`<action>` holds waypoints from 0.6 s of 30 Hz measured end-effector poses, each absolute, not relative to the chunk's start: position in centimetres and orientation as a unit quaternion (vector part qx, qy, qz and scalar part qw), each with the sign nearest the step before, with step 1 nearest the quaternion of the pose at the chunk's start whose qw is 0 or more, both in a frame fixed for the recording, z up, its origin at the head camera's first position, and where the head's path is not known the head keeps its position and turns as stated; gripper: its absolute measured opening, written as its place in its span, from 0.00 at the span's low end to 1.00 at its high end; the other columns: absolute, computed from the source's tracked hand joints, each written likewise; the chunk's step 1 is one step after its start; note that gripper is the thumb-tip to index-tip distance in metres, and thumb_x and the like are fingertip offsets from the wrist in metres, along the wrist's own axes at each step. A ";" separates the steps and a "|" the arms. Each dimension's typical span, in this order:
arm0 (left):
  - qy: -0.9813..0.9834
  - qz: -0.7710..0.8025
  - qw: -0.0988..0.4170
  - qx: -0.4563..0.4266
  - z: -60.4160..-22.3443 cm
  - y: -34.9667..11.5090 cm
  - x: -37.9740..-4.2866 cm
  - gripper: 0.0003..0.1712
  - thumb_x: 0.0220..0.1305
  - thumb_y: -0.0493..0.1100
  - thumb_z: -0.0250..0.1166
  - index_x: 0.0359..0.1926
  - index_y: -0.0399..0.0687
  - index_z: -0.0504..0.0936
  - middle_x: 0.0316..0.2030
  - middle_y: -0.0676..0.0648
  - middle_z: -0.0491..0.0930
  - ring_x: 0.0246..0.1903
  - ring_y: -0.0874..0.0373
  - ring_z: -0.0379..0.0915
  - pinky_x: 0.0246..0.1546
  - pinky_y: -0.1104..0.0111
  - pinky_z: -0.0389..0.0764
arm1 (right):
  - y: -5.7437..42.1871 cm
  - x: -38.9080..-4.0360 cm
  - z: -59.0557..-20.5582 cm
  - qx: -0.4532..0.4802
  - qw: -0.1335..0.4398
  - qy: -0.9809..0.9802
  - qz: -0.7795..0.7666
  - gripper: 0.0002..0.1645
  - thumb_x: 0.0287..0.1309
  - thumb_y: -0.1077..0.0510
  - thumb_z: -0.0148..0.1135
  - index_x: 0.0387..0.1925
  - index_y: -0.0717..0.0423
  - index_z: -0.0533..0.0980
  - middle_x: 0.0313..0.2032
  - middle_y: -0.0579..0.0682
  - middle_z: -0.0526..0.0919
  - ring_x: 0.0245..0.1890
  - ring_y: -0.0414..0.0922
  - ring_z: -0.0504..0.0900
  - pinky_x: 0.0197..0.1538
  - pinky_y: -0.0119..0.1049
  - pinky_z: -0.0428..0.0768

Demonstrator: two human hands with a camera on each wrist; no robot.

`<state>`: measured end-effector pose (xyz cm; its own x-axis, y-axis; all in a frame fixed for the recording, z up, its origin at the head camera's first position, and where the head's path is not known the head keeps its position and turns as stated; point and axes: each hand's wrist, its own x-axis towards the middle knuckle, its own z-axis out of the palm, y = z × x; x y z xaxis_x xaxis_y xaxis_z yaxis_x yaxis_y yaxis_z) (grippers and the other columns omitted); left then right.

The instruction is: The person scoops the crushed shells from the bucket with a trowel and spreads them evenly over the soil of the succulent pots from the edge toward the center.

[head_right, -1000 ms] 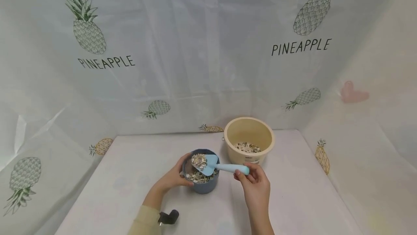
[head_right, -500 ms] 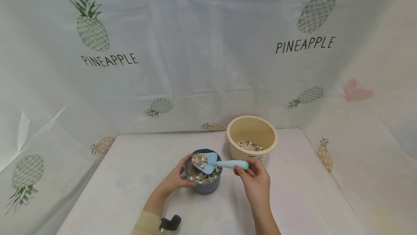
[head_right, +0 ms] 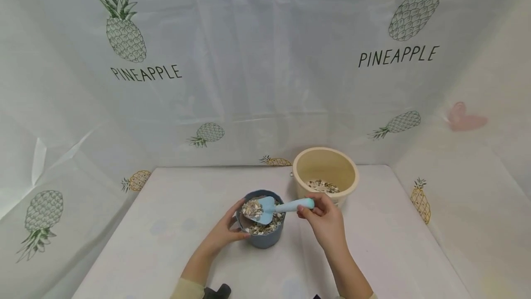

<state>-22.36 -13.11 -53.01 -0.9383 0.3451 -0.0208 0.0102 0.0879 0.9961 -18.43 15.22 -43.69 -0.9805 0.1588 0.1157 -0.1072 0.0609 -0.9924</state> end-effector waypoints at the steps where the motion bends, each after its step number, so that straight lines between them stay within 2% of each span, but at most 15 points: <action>1: 0.727 0.664 0.124 0.122 -53.0 -13.1 -22.3 0.57 0.50 0.37 0.77 0.76 0.59 0.55 0.75 0.38 0.43 0.71 0.33 0.40 0.63 0.47 0.63 | 15.3 -18.5 -43.6 -0.014 0.095 -0.724 0.683 0.19 0.57 0.70 0.67 0.50 0.68 0.73 0.41 0.60 0.82 0.33 0.47 0.87 0.41 0.38 0.84; 9: 0.752 0.636 0.132 0.109 -52.1 -13.3 -21.3 0.55 0.53 0.39 0.76 0.76 0.56 0.54 0.75 0.37 0.43 0.69 0.30 0.43 0.61 0.45 0.65 | 15.3 -19.4 -43.3 0.035 0.071 -0.732 0.676 0.18 0.56 0.73 0.66 0.49 0.71 0.73 0.42 0.64 0.81 0.33 0.45 0.86 0.40 0.38 0.84; 18: 0.792 0.586 0.115 0.129 -50.9 -13.4 -20.5 0.50 0.57 0.40 0.73 0.75 0.47 0.56 0.73 0.32 0.48 0.64 0.26 0.55 0.57 0.44 0.69 | 15.1 -20.3 -42.8 0.076 0.060 -0.755 0.648 0.16 0.55 0.73 0.67 0.46 0.68 0.76 0.41 0.62 0.82 0.34 0.44 0.85 0.39 0.39 0.84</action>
